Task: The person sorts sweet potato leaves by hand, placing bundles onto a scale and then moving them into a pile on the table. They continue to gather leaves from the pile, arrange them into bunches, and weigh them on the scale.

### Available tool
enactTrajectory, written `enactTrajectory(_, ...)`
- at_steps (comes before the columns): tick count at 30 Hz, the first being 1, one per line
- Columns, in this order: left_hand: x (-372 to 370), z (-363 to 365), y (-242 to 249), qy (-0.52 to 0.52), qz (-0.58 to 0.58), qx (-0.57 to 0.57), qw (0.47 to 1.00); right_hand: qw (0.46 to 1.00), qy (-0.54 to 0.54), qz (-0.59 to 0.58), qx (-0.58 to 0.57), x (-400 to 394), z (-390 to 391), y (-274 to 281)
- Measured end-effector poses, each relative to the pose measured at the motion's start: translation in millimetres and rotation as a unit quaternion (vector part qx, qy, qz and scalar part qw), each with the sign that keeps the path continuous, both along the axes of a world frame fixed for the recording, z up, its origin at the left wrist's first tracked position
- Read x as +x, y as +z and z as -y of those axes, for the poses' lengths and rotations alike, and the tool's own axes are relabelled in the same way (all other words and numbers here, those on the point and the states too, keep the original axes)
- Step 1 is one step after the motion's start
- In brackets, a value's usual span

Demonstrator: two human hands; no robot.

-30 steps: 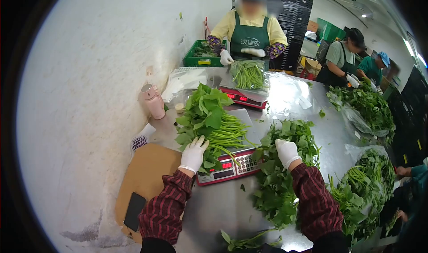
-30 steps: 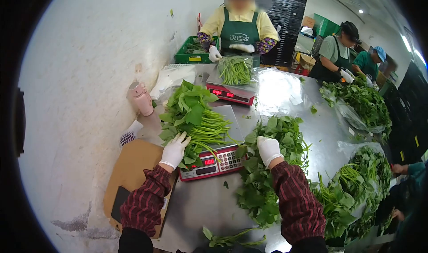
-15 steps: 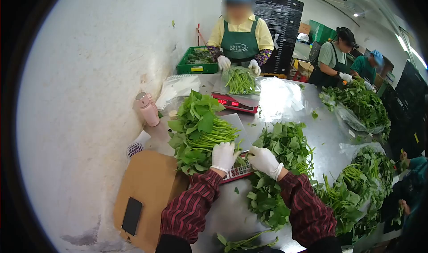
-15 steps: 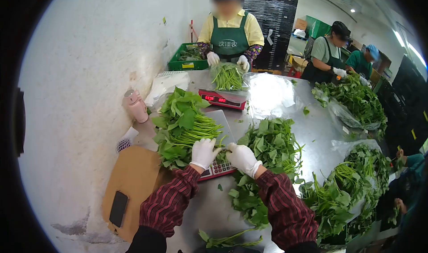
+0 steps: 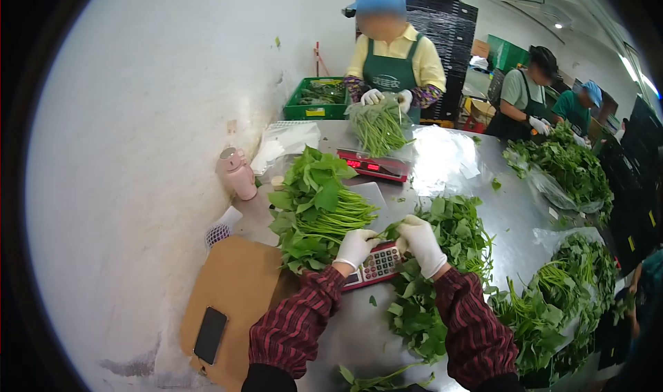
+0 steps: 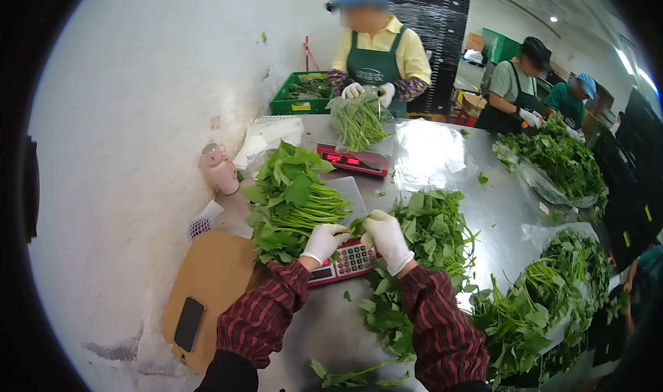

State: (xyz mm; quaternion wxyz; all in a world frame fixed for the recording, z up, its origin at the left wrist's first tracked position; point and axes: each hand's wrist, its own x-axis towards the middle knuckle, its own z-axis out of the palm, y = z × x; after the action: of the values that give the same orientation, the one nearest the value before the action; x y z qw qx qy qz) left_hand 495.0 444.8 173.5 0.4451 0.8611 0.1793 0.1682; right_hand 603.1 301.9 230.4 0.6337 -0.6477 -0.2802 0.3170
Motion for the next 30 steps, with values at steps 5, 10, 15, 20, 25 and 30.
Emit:
enactTrajectory(5, -10, -15, 6, -0.061, 0.127, 0.130, 0.981, 0.813, -0.029, -0.533, 0.232, 44, -2, -48)
enactTrajectory(10, -21, -36, 38, -0.089, 0.116, 0.233, 0.961, 0.792, -0.050, -0.553, 0.254, 44, -9, -54)
enactTrajectory(15, -51, -78, 60, 0.026, 0.159, 0.012, 0.987, 0.769, -0.091, -0.523, 0.356, 80, 35, -49)
enactTrajectory(20, -46, -110, 29, 0.059, 0.128, 0.285, 0.948, 0.833, -0.031, -0.411, 0.368, 60, 105, 5)
enactTrajectory(25, -18, -82, -6, 0.061, -0.109, 0.547, 0.828, 0.905, -0.239, -0.242, 0.255, 4, 207, 64)
enactTrajectory(30, -39, -48, 40, 0.068, -0.014, 0.519, 0.852, 0.900, -0.385, 0.205, -0.009, -45, 384, 116)
